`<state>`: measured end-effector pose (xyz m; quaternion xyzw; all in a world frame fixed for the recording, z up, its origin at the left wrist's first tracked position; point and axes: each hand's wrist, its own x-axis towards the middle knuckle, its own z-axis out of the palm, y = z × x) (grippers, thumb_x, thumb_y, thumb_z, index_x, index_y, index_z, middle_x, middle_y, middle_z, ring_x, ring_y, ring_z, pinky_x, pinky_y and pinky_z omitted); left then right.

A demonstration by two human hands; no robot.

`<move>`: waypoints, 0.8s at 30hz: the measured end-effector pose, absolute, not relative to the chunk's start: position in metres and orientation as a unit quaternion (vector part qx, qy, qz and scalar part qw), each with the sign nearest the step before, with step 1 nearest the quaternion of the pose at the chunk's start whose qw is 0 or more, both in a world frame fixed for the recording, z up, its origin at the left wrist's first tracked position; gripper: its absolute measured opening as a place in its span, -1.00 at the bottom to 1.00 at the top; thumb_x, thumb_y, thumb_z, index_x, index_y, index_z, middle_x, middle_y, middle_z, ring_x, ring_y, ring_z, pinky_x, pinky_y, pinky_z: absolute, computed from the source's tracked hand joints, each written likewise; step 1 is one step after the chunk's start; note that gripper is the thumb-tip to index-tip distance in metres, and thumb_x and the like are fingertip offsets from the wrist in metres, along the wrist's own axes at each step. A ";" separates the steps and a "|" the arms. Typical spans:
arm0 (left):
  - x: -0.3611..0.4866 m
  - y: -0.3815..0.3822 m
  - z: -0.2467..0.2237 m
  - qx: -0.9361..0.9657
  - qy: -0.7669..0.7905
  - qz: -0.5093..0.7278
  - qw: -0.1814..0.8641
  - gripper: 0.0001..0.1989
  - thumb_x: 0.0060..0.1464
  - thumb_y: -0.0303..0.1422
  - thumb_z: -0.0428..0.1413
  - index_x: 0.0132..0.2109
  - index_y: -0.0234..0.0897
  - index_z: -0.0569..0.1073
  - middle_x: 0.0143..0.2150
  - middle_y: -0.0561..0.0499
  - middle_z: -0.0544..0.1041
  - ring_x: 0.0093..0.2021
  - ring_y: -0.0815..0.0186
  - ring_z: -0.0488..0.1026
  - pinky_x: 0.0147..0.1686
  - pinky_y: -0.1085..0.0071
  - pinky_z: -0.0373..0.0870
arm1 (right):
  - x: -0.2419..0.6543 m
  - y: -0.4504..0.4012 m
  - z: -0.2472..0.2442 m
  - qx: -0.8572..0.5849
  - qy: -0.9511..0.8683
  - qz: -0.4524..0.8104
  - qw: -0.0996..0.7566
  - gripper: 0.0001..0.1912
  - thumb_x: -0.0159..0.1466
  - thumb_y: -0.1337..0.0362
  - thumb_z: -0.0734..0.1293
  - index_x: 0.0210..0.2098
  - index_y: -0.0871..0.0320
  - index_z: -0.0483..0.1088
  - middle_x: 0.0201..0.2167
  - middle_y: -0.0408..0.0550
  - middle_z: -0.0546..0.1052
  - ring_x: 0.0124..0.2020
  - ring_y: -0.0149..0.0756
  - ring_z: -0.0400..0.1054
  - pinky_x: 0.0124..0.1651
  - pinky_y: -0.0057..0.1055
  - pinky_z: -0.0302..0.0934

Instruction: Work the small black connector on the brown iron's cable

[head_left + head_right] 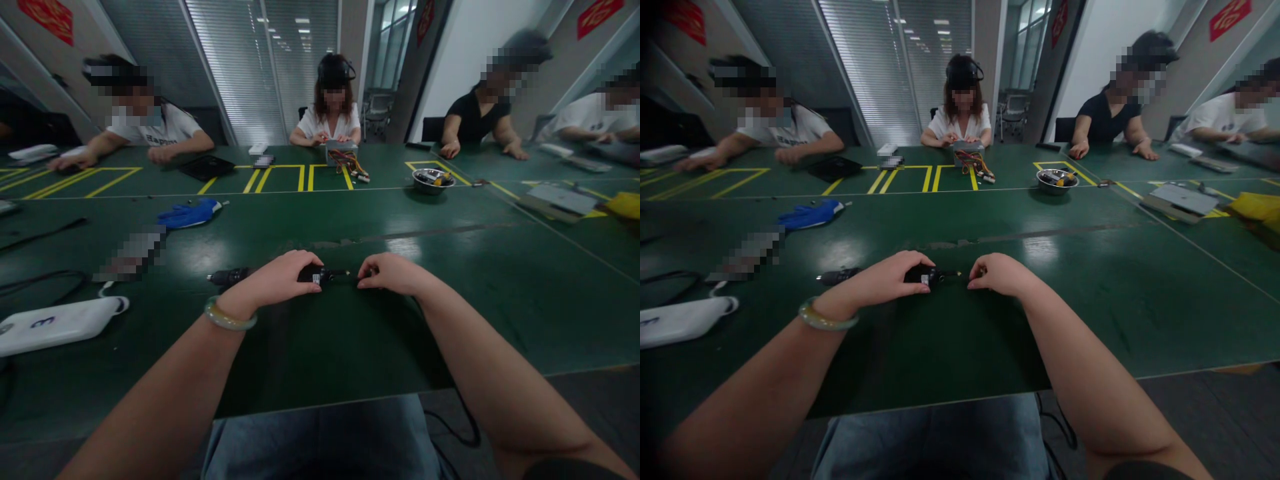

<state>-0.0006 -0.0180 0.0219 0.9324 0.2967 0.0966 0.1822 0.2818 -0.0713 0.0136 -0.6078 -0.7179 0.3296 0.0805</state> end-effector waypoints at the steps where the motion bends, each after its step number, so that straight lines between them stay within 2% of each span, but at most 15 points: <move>1: -0.001 -0.018 0.022 0.932 0.298 0.096 0.182 -0.52 0.07 -0.06 0.16 0.08 -0.16 0.39 0.03 -0.05 0.46 0.02 0.17 0.38 0.01 0.25 0.29 | 0.278 -0.072 0.013 -0.608 -0.736 0.283 0.095 -0.69 0.13 0.12 0.48 -0.17 0.11 0.49 -0.29 -0.06 0.46 -0.33 -0.28 0.35 -0.31 -0.40 0.19; 4: -0.001 -0.017 0.019 0.932 0.303 0.105 0.168 -0.55 0.09 -0.07 0.13 0.06 -0.19 0.40 0.01 -0.07 0.46 -0.01 0.16 0.39 0.00 0.24 0.29 | 0.263 -0.077 0.011 -0.572 -0.792 0.152 0.146 -0.74 0.14 0.22 0.48 -0.19 0.10 0.45 -0.18 -0.06 0.41 -0.15 -0.20 0.31 -0.09 -0.28 0.16; 6: 0.000 -0.017 0.017 0.933 0.305 0.110 0.155 -0.57 0.11 -0.08 0.11 0.05 -0.20 0.40 -0.02 -0.08 0.47 -0.03 0.16 0.40 -0.01 0.24 0.30 | 0.252 -0.079 0.010 -0.557 -0.805 0.094 0.183 -0.75 0.19 0.16 0.45 -0.19 0.11 0.43 -0.17 -0.05 0.38 -0.09 -0.16 0.28 -0.01 -0.20 0.10; 9: 0.002 -0.017 0.016 0.935 0.304 0.112 0.146 -0.59 0.11 -0.09 0.09 0.03 -0.20 0.40 -0.04 -0.07 0.48 -0.05 0.15 0.41 -0.04 0.24 0.30 | 0.237 -0.079 0.008 -0.557 -0.801 0.046 0.215 -0.63 0.18 -0.01 0.46 -0.24 0.13 0.39 -0.17 -0.02 0.36 -0.09 -0.12 0.25 -0.02 -0.19 0.09; 11: 0.002 -0.017 0.016 0.936 0.302 0.112 0.144 -0.60 0.10 -0.09 0.10 0.02 -0.20 0.40 -0.05 -0.07 0.48 -0.06 0.15 0.41 -0.05 0.24 0.31 | 0.230 -0.077 0.007 -0.556 -0.804 0.028 0.210 -0.57 0.11 -0.05 0.50 -0.27 0.14 0.38 -0.18 -0.02 0.35 -0.10 -0.11 0.24 -0.05 -0.21 0.10; 16: 0.004 -0.016 0.016 0.936 0.298 0.111 0.148 -0.61 0.09 -0.10 0.10 0.00 -0.20 0.40 -0.05 -0.07 0.48 -0.07 0.14 0.41 -0.06 0.23 0.31 | 0.222 -0.073 0.005 -0.534 -0.824 -0.008 0.190 -0.61 0.10 0.04 0.53 -0.27 0.13 0.38 -0.19 -0.03 0.34 -0.08 -0.11 0.22 -0.04 -0.22 0.08; 24: 0.004 -0.016 0.016 0.939 0.294 0.110 0.142 -0.62 0.10 -0.09 0.08 -0.01 -0.20 0.39 -0.06 -0.07 0.48 -0.08 0.15 0.41 -0.07 0.23 0.30 | 0.220 -0.077 0.005 -0.512 -0.835 -0.008 0.202 -0.84 0.22 0.25 0.43 -0.24 0.14 0.40 -0.20 -0.04 0.36 -0.10 -0.15 0.23 -0.03 -0.24 0.08</move>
